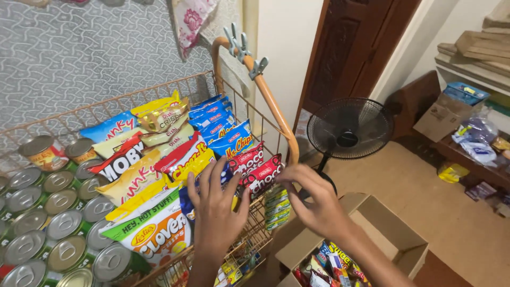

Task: The recorder is taking various snack bags out of a cardboard box on the floor and organizing them onto a wire display rack.

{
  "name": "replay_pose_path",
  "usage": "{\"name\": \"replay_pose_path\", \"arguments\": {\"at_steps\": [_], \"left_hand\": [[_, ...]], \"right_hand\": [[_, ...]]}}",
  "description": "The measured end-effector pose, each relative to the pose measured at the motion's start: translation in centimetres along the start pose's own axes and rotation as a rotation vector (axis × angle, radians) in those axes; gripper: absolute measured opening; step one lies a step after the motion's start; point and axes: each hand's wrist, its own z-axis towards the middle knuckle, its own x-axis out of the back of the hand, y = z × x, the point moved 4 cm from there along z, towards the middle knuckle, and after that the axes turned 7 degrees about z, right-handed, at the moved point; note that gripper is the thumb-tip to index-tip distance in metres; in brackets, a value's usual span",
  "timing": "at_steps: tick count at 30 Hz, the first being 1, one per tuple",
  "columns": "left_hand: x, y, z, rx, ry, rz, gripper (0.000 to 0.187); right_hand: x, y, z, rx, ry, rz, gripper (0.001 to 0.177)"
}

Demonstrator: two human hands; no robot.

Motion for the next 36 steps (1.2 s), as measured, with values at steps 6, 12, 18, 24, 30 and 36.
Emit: {"name": "replay_pose_path", "arguments": {"at_steps": [6, 12, 18, 24, 30, 36], "left_hand": [[0.9, 0.4, 0.0, -0.023, 0.007, -0.051, 0.035], [0.9, 3.6, -3.6, -0.064, 0.111, -0.200, 0.031], [-6.8, 11.6, -13.7, -0.147, -0.098, -0.490, 0.028], [-15.7, 14.4, -21.4, -0.085, -0.348, -0.673, 0.031], [-23.2, 14.9, -28.6, -0.056, -0.593, -0.640, 0.037], [-29.5, 15.7, -30.9, 0.030, -0.722, -0.660, 0.035]], "right_hand": [[-0.5, 7.8, -13.9, -0.455, 0.210, 0.103, 0.014], [-0.5, 16.0, -27.6, -0.860, 0.575, 0.580, 0.012], [2.7, 15.7, -31.8, -0.921, 0.694, 0.527, 0.009], [5.6, 18.1, -39.1, -1.139, 0.849, 0.472, 0.013], [5.4, 21.0, -47.4, -1.161, 0.879, 0.560, 0.015], [3.9, 25.7, -53.1, -1.213, 0.783, 0.616, 0.013]]}}
